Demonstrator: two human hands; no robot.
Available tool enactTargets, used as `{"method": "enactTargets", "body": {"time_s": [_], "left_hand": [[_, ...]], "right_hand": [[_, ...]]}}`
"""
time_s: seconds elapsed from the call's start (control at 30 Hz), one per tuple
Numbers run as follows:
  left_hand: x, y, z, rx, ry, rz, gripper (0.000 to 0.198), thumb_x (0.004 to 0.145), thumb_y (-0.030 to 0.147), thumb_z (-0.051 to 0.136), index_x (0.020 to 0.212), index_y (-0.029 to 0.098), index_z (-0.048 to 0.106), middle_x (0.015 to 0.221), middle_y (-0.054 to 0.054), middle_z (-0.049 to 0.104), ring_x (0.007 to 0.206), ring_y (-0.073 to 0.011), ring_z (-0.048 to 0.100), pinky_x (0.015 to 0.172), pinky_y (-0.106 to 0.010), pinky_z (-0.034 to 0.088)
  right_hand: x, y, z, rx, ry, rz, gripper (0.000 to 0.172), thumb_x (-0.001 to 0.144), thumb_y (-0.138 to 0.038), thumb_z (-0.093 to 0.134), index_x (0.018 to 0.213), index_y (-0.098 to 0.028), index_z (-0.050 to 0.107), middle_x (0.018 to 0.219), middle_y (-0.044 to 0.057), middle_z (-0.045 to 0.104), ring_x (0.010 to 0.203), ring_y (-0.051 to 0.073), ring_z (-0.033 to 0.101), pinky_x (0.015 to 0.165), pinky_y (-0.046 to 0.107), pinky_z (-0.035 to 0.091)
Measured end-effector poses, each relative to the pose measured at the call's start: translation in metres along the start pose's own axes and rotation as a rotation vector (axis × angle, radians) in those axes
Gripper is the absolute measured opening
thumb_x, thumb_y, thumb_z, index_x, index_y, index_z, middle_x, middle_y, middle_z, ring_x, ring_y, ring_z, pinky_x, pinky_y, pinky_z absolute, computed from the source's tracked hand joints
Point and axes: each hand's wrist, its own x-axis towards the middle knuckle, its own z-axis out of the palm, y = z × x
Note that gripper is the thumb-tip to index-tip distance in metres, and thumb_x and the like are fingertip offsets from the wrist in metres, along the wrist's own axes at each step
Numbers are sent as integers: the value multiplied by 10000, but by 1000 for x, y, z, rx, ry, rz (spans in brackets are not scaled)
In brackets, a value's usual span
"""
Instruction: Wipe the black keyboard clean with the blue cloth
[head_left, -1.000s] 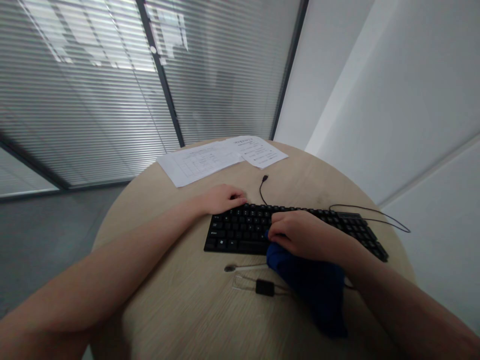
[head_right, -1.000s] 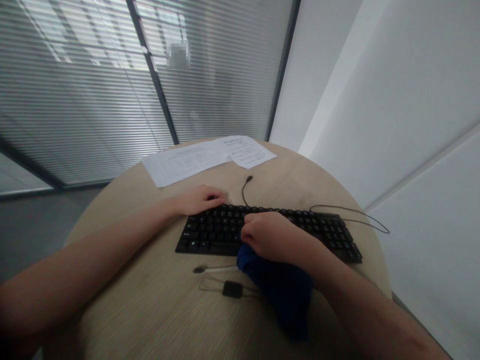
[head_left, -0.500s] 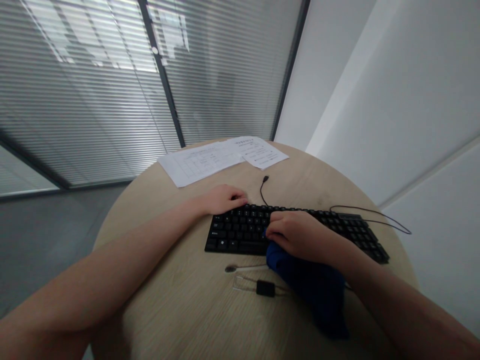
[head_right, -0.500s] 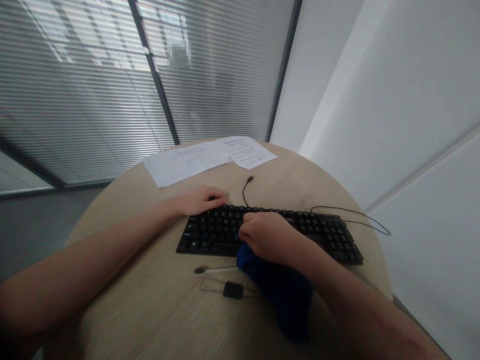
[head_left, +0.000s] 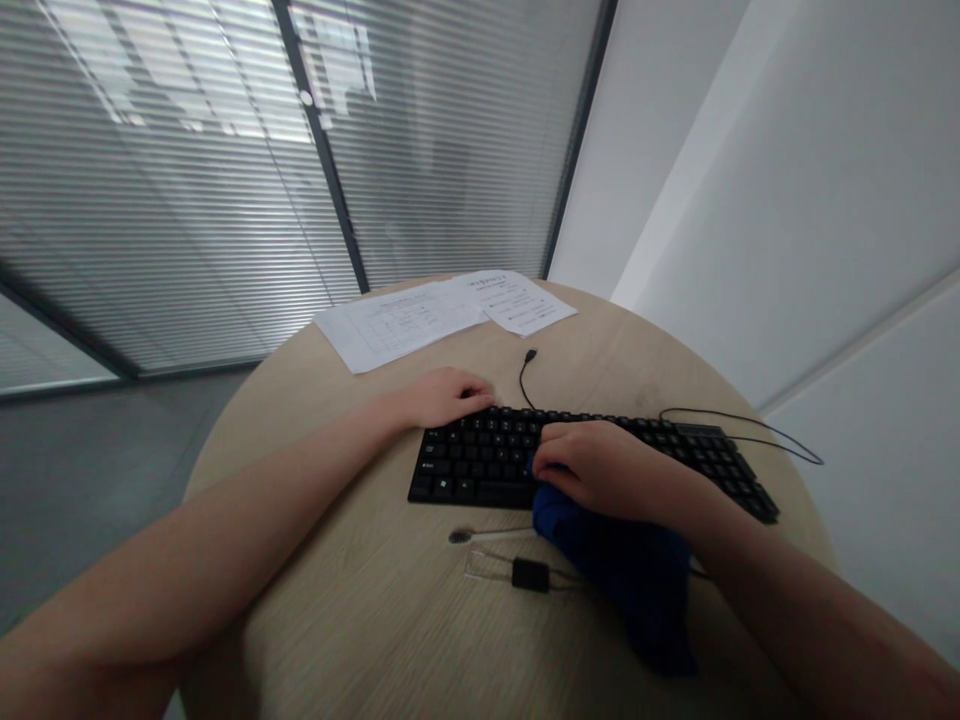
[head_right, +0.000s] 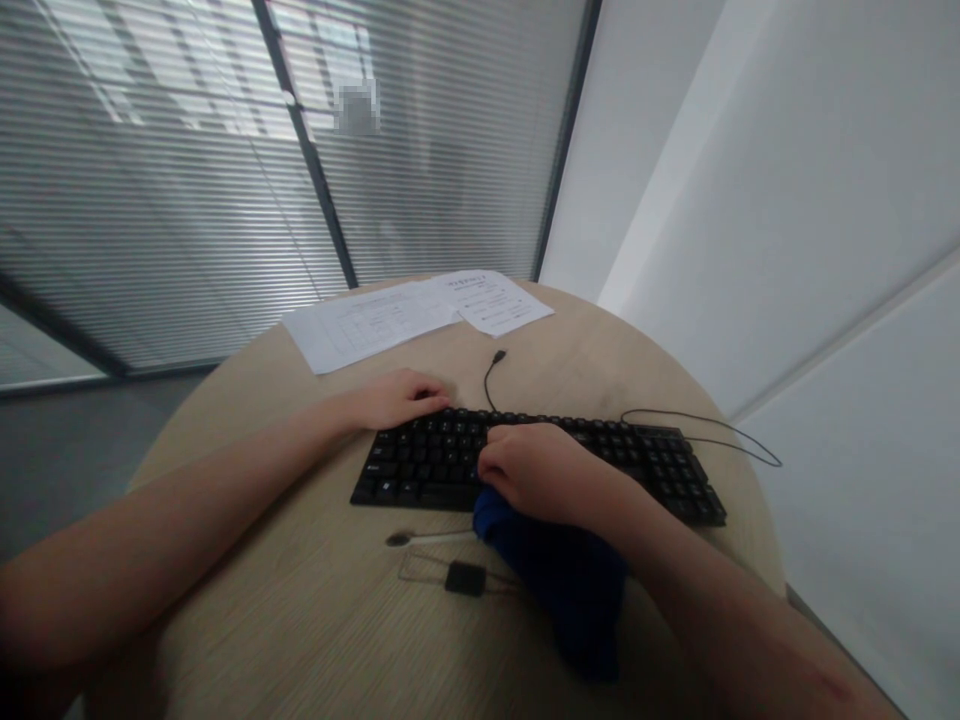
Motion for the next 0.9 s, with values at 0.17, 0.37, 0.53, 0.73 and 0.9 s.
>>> {"method": "enactTargets", "body": {"time_s": [0.17, 0.37, 0.53, 0.73, 0.9], "left_hand": [[0, -2, 1, -6, 3, 4, 431, 975, 500, 430, 819, 189, 685, 727, -18, 666, 688, -152, 567, 657, -281, 370], [0, 0, 1, -8, 17, 15, 428, 969, 497, 434, 795, 186, 671, 727, -12, 660, 691, -145, 563, 647, -271, 366], [1, -1, 1, 0, 7, -2, 421, 966, 495, 437, 806, 187, 674, 738, -19, 661, 698, -153, 563, 648, -281, 364], [0, 1, 0, -29, 1, -1, 406, 964, 477, 439, 790, 190, 668, 697, -14, 634, 684, -156, 547, 667, -295, 368], [0, 1, 0, -22, 11, 6, 405, 966, 480, 442, 791, 193, 669, 690, -6, 643, 674, -149, 549, 650, -282, 362]], "right_hand": [[1, 2, 0, 26, -2, 18, 170, 947, -196, 567, 944, -192, 737, 977, 38, 665, 885, 158, 616, 802, 272, 433], [2, 0, 1, 28, -1, 27, 162, 941, -198, 569, 940, -183, 730, 965, 43, 661, 880, 160, 609, 782, 269, 414], [3, 1, 4, 23, 5, 27, 154, 937, -196, 563, 928, -183, 717, 954, 38, 657, 847, 154, 591, 747, 266, 391], [3, 3, 6, 29, 8, 17, 157, 942, -201, 554, 919, -176, 707, 942, 40, 649, 845, 155, 584, 749, 267, 385], [4, 3, 7, 37, 10, 10, 154, 945, -202, 555, 910, -171, 701, 942, 45, 647, 849, 155, 578, 756, 266, 388]]}}
